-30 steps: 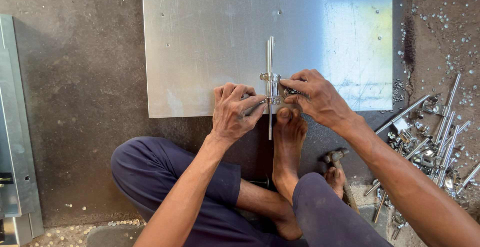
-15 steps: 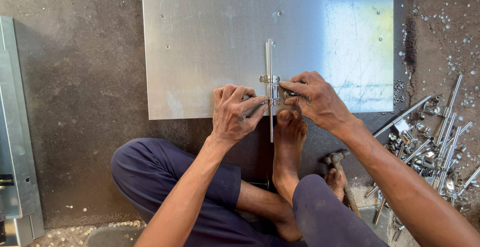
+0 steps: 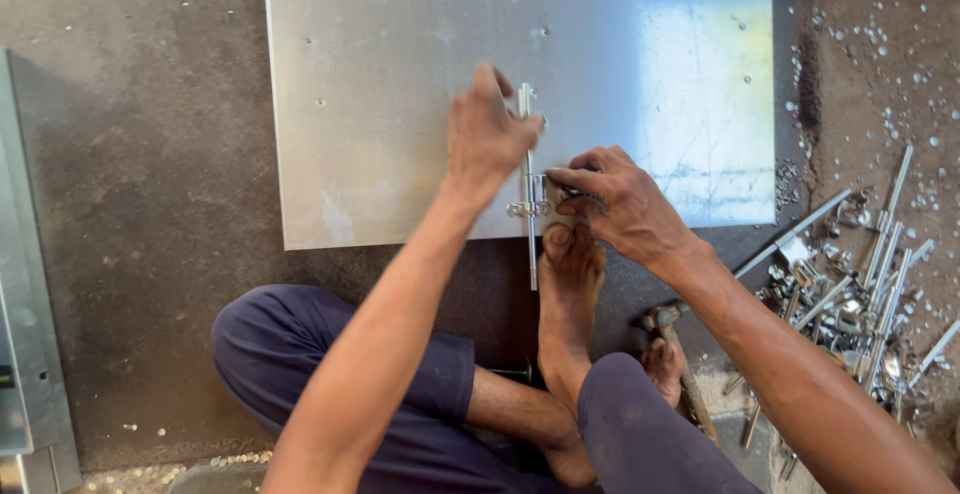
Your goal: The person assembles a metal box. They use a hammer and a punch tool to mark holes, attach hinges and a sliding latch mechanism using a screwdriver, and manipulate the metal sheets by hand.
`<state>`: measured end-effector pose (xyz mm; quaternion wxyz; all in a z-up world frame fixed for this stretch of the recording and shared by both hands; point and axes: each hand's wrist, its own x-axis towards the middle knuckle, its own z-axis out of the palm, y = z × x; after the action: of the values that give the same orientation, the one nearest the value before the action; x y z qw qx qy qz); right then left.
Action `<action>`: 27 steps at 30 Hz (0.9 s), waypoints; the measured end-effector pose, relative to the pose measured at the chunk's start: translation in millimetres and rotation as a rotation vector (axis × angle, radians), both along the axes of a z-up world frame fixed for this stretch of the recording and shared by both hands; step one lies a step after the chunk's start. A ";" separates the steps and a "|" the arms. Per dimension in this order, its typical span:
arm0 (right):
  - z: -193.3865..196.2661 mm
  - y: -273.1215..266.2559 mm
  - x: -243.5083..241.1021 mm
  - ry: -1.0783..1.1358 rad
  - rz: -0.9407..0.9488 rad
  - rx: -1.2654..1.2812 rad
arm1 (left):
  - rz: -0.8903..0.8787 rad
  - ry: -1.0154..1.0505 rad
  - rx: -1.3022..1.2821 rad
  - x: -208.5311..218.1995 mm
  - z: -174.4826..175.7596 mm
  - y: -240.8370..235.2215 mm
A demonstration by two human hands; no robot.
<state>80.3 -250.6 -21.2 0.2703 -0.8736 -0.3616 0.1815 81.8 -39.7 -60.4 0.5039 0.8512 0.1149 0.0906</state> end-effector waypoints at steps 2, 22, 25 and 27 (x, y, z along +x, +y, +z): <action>-4.9 -1.1 1.7 0.003 -0.001 0.026 | 0.027 -0.044 0.039 14.6 4.5 6.1; -114.6 -153.0 -35.6 -0.202 -0.493 -0.510 | 0.235 -0.041 0.083 -118.7 27.0 56.5; -116.4 -141.3 -24.1 -0.130 -0.554 -0.427 | 0.211 -0.051 0.022 -114.8 36.0 52.9; -116.0 -145.6 -27.3 -0.264 -0.529 -0.382 | 0.201 -0.061 -0.015 -109.5 38.4 51.1</action>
<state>53.0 -396.1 -137.3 0.0905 -0.9878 -0.1139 0.0551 -27.7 11.4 -22.0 0.5018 0.8285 0.1851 0.1660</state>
